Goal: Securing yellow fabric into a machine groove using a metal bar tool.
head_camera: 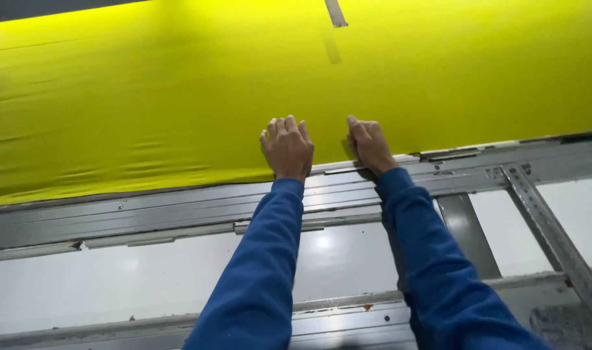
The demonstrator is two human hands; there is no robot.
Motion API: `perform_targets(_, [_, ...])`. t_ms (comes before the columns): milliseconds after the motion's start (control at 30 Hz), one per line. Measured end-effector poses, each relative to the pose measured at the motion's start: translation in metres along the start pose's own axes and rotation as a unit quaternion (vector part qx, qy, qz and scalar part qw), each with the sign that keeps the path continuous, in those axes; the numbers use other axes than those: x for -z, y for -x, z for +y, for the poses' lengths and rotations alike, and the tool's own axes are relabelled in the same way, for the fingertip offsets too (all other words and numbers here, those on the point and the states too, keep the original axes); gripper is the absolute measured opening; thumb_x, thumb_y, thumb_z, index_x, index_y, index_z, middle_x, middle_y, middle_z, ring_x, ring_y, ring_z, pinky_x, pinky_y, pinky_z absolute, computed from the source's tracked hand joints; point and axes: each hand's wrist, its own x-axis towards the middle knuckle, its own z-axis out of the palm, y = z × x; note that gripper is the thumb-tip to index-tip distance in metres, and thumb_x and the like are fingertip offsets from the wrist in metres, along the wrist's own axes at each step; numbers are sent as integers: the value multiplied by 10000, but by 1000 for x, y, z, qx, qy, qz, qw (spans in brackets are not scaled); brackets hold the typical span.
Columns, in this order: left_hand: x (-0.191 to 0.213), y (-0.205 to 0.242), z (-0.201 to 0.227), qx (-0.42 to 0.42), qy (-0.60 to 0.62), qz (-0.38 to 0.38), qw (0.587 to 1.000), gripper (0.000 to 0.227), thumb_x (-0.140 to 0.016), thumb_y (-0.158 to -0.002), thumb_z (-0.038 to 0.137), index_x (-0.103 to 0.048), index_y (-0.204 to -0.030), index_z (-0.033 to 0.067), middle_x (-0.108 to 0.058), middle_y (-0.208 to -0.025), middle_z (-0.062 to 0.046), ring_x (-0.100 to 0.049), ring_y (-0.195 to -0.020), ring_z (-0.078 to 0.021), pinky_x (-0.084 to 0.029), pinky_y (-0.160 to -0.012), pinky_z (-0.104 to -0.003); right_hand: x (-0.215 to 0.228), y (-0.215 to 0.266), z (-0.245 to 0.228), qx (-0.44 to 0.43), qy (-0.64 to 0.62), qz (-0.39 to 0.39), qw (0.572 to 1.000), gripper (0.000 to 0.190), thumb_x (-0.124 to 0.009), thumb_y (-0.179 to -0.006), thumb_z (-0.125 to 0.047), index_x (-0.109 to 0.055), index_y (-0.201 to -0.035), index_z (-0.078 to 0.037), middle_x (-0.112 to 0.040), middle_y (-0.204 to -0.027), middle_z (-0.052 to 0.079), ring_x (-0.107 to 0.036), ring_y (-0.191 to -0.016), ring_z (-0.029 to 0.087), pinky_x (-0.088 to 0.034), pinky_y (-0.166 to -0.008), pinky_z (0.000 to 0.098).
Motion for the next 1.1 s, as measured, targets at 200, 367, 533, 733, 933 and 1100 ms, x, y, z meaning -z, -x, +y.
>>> perform_targets(200, [-14, 1, -7, -5, 31, -30, 999, 429, -326, -1108, 414, -655, -1205, 157, -662, -1179, -73, -593, -1244, -242, -450, -1048, -448, -31, 18, -43, -42, 362, -20, 931, 386, -486, -1050, -425, -607, -916, -84, -698, -871, 230, -717, -861, 464, -560, -763, 599])
perform_targets(367, [-7, 2, -5, -17, 36, -30, 999, 360, -419, -1051, 368, -678, -1100, 122, -649, -1130, -79, -609, -1172, -250, -483, -991, -429, -43, 20, -57, -87, 542, -61, 834, 567, -442, -995, -594, -447, -1436, -237, -396, -1459, 127, -322, -1388, 391, -204, -1140, 610])
perform_targets(533, [-13, 8, -7, -29, 24, 3, 999, 266, -567, -942, 358, -690, -960, 123, -637, -1059, -77, -609, -1118, -263, -496, -938, -433, -47, 22, -75, -148, 533, -104, 826, 711, -353, -1006, -668, -369, -1586, -257, -247, -1687, 160, -147, -1551, 421, -48, -1233, 667])
perform_targets(733, [-4, 12, -2, -69, 43, 58, 995, 212, -584, -891, 282, -703, -848, 112, -640, -965, -90, -603, -1030, -272, -486, -876, -414, -51, 23, -69, -168, 549, -102, 812, 755, -312, -993, -732, -340, -1611, -299, -218, -1706, 118, -134, -1569, 388, -74, -1253, 634])
perform_targets(933, [2, 6, -4, -58, 50, -7, 997, 243, -517, -940, 272, -694, -873, 121, -638, -1000, -80, -592, -1050, -268, -473, -870, -411, -68, 19, -58, -200, 573, -93, 789, 834, -259, -957, -751, -280, -1640, -273, -148, -1738, 126, -88, -1589, 406, -26, -1255, 650])
perform_targets(1100, [5, 9, -3, -67, 59, -26, 996, 228, -514, -949, 258, -691, -888, 128, -625, -987, -77, -602, -1033, -259, -484, -862, -404, -68, 24, -66, -162, 569, -33, 806, 738, -380, -959, -642, -435, -1589, -262, -329, -1682, 135, -239, -1554, 404, -150, -1238, 638])
